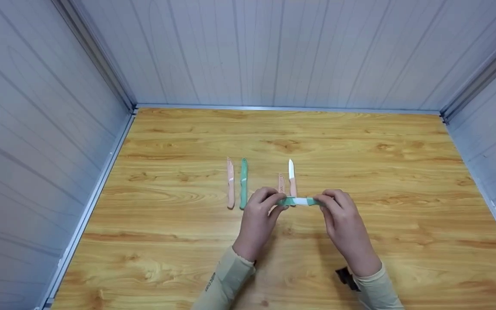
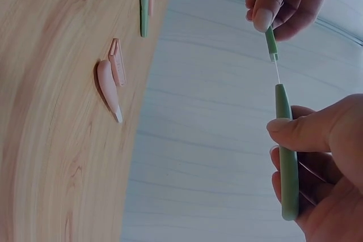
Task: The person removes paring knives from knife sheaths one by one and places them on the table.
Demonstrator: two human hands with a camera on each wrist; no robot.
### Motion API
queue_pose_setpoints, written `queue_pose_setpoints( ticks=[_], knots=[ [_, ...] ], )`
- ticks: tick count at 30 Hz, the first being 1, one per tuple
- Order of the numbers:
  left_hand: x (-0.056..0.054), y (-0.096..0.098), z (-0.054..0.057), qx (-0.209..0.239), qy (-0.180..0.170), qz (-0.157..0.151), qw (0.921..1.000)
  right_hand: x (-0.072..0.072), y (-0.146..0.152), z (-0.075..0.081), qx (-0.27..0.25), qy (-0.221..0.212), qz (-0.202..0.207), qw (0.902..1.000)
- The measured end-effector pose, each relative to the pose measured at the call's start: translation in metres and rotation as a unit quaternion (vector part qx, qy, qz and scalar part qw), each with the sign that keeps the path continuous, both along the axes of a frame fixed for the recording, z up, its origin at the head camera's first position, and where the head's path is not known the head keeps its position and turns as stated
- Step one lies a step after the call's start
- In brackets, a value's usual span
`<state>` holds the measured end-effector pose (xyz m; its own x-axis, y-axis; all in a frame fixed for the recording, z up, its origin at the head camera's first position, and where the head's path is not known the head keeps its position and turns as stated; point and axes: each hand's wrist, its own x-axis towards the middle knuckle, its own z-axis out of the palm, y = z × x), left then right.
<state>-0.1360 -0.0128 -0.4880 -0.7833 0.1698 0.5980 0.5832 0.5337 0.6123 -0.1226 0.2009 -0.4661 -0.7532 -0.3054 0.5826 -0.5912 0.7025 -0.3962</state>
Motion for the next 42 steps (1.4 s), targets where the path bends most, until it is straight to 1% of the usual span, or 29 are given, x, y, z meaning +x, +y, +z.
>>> queue_pose_setpoints(
  ticks=[8,15,25,33,37,42],
  knots=[
    [0.0005,-0.0017,-0.0006,-0.012,0.001,-0.009,0.9999,-0.0014,0.0015,-0.0001,0.000,-0.001,0.005,1.0000],
    [0.0014,-0.0015,-0.0007,0.001,-0.007,-0.009,0.9999,-0.0013,0.0015,0.0008,0.002,0.003,0.005,1.0000],
    [0.0007,-0.0018,-0.0006,-0.006,-0.004,-0.012,0.9999,-0.0001,0.0024,0.0022,0.010,-0.007,0.005,0.9999],
    [0.0007,-0.0017,-0.0013,-0.001,-0.006,-0.018,0.9998,0.0001,0.0048,0.0009,0.003,-0.006,0.007,1.0000],
    [-0.0001,-0.0025,-0.0022,0.001,-0.002,-0.020,0.9998,0.0004,0.0063,0.0012,0.001,-0.005,0.004,1.0000],
    [-0.0009,-0.0028,-0.0021,-0.003,0.001,-0.023,0.9997,0.0004,0.0079,0.0008,0.000,-0.014,0.003,0.9999]
  ],
)
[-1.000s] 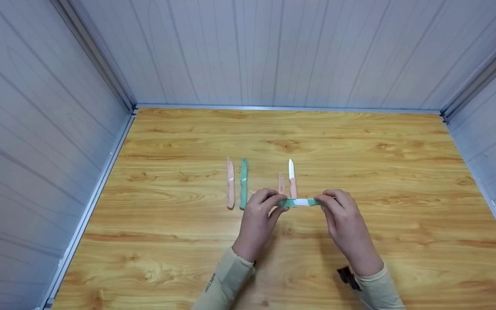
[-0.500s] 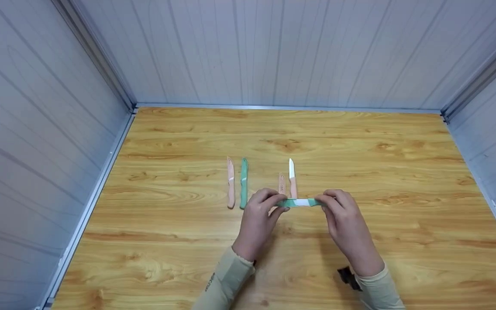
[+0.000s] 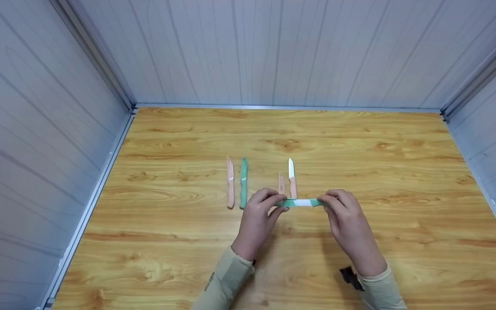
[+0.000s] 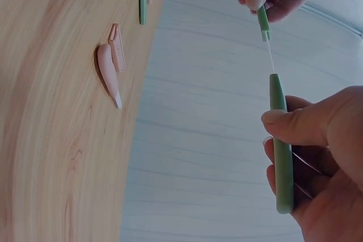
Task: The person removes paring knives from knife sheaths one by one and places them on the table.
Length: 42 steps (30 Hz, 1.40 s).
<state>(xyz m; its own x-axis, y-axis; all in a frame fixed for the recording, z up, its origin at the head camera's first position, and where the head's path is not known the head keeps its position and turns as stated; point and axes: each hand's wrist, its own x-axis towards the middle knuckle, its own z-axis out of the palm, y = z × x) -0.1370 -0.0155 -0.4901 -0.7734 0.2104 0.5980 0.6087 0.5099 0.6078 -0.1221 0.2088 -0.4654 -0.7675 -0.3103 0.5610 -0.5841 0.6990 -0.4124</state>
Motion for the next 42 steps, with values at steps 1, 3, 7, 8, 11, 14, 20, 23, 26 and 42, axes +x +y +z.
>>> queue_pose_setpoints(
  ticks=[1,3,7,8,11,14,20,23,26,42],
  knots=[
    [0.0000,-0.0001,0.0001,0.000,-0.002,-0.001,1.0000,-0.0001,0.0002,0.0000,0.001,0.000,0.000,1.0000],
    [0.0000,-0.0002,0.0004,0.002,-0.005,-0.002,1.0000,-0.0001,0.0006,0.0005,0.002,-0.002,0.001,1.0000],
    [0.0007,-0.0002,-0.0004,0.012,-0.013,-0.008,0.9998,-0.0001,0.0014,0.0021,0.005,0.000,0.005,1.0000],
    [0.0010,-0.0002,-0.0003,0.014,-0.015,-0.009,0.9998,-0.0001,0.0017,0.0024,0.006,0.000,0.006,1.0000],
    [0.0015,-0.0002,0.0000,0.017,-0.022,-0.012,0.9995,0.0002,0.0026,0.0030,0.011,0.004,0.009,0.9999],
    [0.0013,0.0001,0.0012,0.016,-0.029,-0.012,0.9994,0.0004,0.0036,0.0038,0.016,0.005,0.009,0.9998],
    [0.0015,0.0010,0.0038,0.015,-0.040,-0.014,0.9990,0.0001,0.0042,0.0060,0.016,0.016,0.012,0.9997],
    [0.0021,0.0014,0.0047,0.015,-0.045,-0.013,0.9988,0.0005,0.0040,0.0061,0.017,0.018,0.011,0.9996],
    [0.0028,0.0016,0.0052,0.014,-0.049,-0.011,0.9986,0.0012,0.0044,0.0059,0.019,0.011,0.009,0.9997],
    [0.0030,0.0008,0.0010,0.016,-0.027,-0.018,0.9994,0.0025,0.0067,0.0040,0.026,-0.005,0.010,0.9996]
  ],
)
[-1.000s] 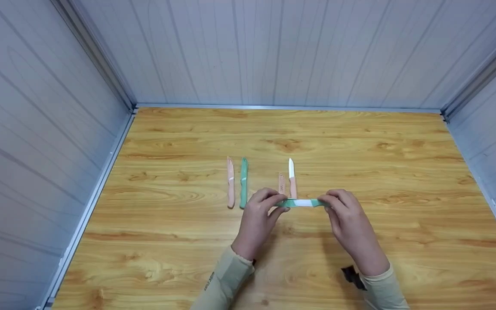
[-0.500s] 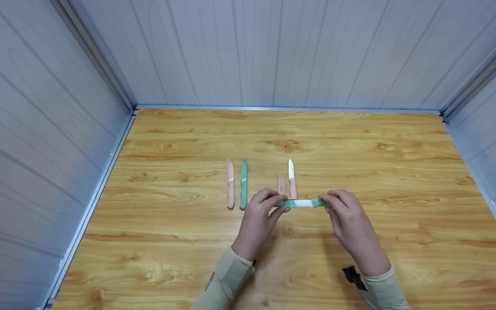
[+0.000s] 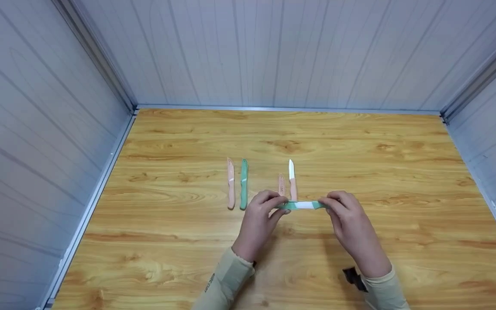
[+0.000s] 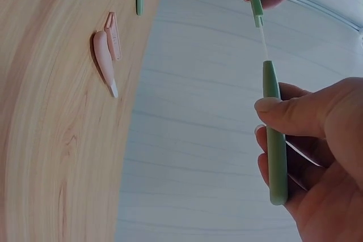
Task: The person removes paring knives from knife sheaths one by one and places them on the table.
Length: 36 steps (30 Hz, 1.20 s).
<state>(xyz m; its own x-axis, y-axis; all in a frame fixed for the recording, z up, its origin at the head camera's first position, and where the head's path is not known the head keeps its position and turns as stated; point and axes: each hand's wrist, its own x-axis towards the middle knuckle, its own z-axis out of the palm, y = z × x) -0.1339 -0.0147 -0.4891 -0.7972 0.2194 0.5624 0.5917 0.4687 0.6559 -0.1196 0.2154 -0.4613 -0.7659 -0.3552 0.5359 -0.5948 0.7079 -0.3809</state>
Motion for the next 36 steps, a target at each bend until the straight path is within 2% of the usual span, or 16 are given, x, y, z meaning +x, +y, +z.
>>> queue_pose_setpoints(
  ticks=[12,17,36],
  knots=[
    [-0.0011,-0.0016,-0.0036,0.020,0.006,-0.010,0.9997,-0.0003,0.0027,-0.0007,-0.007,0.006,-0.004,0.9999],
    [-0.0014,-0.0025,-0.0037,0.014,0.005,-0.009,0.9998,0.0001,0.0041,-0.0004,-0.007,-0.014,-0.005,0.9999],
    [-0.0002,-0.0065,-0.0057,0.006,-0.023,0.011,0.9996,0.0015,0.0062,-0.0004,0.007,-0.025,-0.016,0.9995]
  ],
)
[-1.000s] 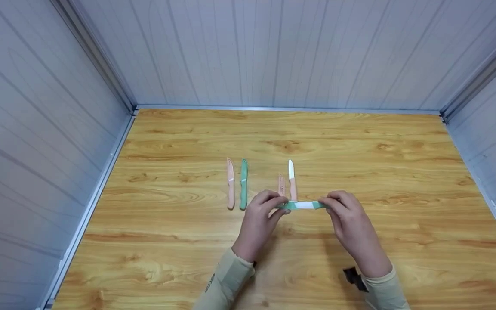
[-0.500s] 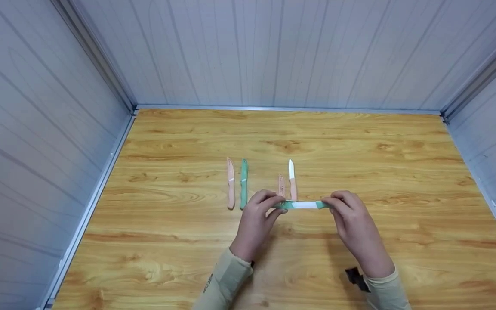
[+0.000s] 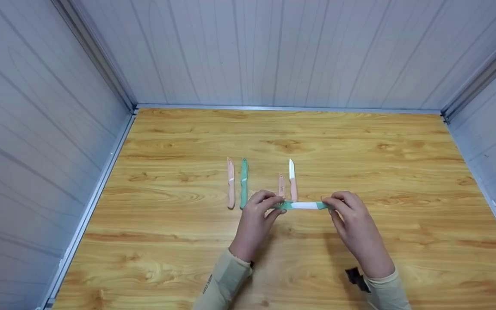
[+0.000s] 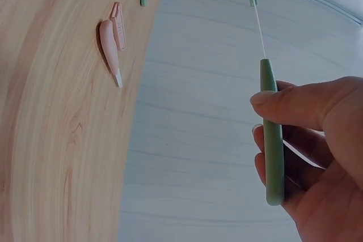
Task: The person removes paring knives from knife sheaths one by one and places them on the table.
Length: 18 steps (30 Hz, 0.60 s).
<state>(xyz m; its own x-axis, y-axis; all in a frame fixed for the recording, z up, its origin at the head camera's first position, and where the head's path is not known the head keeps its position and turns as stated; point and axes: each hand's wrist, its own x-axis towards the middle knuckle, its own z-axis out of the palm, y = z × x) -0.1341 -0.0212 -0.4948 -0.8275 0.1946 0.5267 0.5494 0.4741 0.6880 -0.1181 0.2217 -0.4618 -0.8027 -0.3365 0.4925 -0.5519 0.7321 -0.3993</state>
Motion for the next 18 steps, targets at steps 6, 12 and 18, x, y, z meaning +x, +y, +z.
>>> queue_pose_setpoints(
  ticks=[6,12,18],
  knots=[
    [0.0004,0.0000,0.0005,0.007,-0.003,-0.004,1.0000,-0.0004,-0.0004,-0.0013,-0.004,0.003,0.000,1.0000],
    [0.0010,0.0000,0.0000,0.014,-0.009,-0.011,0.9998,-0.0005,0.0007,-0.0010,-0.006,0.003,0.003,1.0000],
    [0.0002,0.0005,-0.0024,0.021,-0.012,-0.017,0.9996,-0.0004,0.0017,-0.0015,-0.003,0.005,0.003,1.0000]
  ],
)
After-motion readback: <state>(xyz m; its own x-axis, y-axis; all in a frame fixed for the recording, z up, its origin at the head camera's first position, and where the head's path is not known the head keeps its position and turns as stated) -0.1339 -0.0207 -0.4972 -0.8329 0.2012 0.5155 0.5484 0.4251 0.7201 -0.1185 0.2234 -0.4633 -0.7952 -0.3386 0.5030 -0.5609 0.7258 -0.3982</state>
